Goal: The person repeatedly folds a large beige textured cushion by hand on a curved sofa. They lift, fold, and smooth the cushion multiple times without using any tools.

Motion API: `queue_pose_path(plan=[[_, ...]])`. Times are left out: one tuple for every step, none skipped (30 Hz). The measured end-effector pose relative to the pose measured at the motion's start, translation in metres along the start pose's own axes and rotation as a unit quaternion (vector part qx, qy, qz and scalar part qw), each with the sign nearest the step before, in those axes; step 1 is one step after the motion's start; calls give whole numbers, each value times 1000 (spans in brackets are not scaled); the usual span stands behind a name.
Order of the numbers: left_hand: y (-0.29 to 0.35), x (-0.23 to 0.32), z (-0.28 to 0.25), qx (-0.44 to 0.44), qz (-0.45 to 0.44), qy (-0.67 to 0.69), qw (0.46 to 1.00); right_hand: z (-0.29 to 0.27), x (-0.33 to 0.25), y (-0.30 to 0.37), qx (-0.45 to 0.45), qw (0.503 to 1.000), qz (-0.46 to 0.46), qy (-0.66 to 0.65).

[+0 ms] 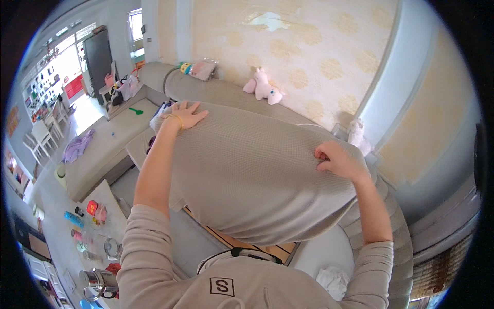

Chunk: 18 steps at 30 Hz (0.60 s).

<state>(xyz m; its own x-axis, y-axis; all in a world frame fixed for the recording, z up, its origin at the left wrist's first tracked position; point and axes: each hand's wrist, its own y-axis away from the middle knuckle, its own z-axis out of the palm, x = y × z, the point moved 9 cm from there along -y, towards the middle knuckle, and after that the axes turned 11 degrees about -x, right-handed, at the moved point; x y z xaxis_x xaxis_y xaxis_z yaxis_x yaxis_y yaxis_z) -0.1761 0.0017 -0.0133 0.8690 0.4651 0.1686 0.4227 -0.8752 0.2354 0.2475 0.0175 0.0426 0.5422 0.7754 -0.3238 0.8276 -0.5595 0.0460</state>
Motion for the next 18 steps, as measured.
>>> queue_pose_path(plan=[[-2, -2, 1, -6, 8, -1, 1000, 1, 2, -6, -42, 999, 14, -1], [-4, -2, 1, -13, 12, -2, 1000, 1, 5, -10, -84, 996, 28, -2], [-4, -3, 1, -20, 14, -5, 1000, 4, 6, -14, -126, 991, 40, -2], [-3, -3, 0, -27, 17, -7, 999, 0, 1, -17, -102, 994, 22, 19], [-2, -5, -1, -31, 16, -5, 999, 0, -5, -17, -78, 996, 6, 40], [-2, -5, -2, -35, 18, -2, 999, 0, -9, -15, -53, 997, -9, 62], [-2, -5, -2, -39, 20, 0, 999, 0, -7, -15, -39, 997, -1, 63], [-3, -6, -3, -37, 20, 4, 999, 0, -5, -15, -25, 998, 7, 64], [-4, -6, -2, -36, 21, 8, 999, -1, -2, -13, -11, 998, 16, 66], [-4, -5, -1, -35, 22, 12, 999, -1, 0, -11, -5, 998, 22, 56], [-6, -5, 0, -38, 22, 12, 999, -1, 2, -9, 1, 998, 29, 47], [-7, -4, -1, -40, 22, 13, 999, -3, 5, -7, 9, 999, 34, 39], [-8, -4, -1, -41, 21, 12, 999, -6, 9, -3, 19, 998, 39, 34], [-9, -5, -3, -42, 22, 14, 999, -11, 15, 3, 30, 998, 44, 30], [-9, -5, -2, -45, 24, 13, 999, -13, 18, 7, 39, 998, 51, 22], [-9, -5, -2, -48, 25, 12, 998, -12, 16, 7, 45, 997, 42, 38], [-9, -5, -4, -48, 25, 15, 998, -11, 13, 6, 50, 997, 32, 54], [-9, -4, -5, -50, 26, 15, 998, -9, 12, 6, 54, 996, 25, 67]])
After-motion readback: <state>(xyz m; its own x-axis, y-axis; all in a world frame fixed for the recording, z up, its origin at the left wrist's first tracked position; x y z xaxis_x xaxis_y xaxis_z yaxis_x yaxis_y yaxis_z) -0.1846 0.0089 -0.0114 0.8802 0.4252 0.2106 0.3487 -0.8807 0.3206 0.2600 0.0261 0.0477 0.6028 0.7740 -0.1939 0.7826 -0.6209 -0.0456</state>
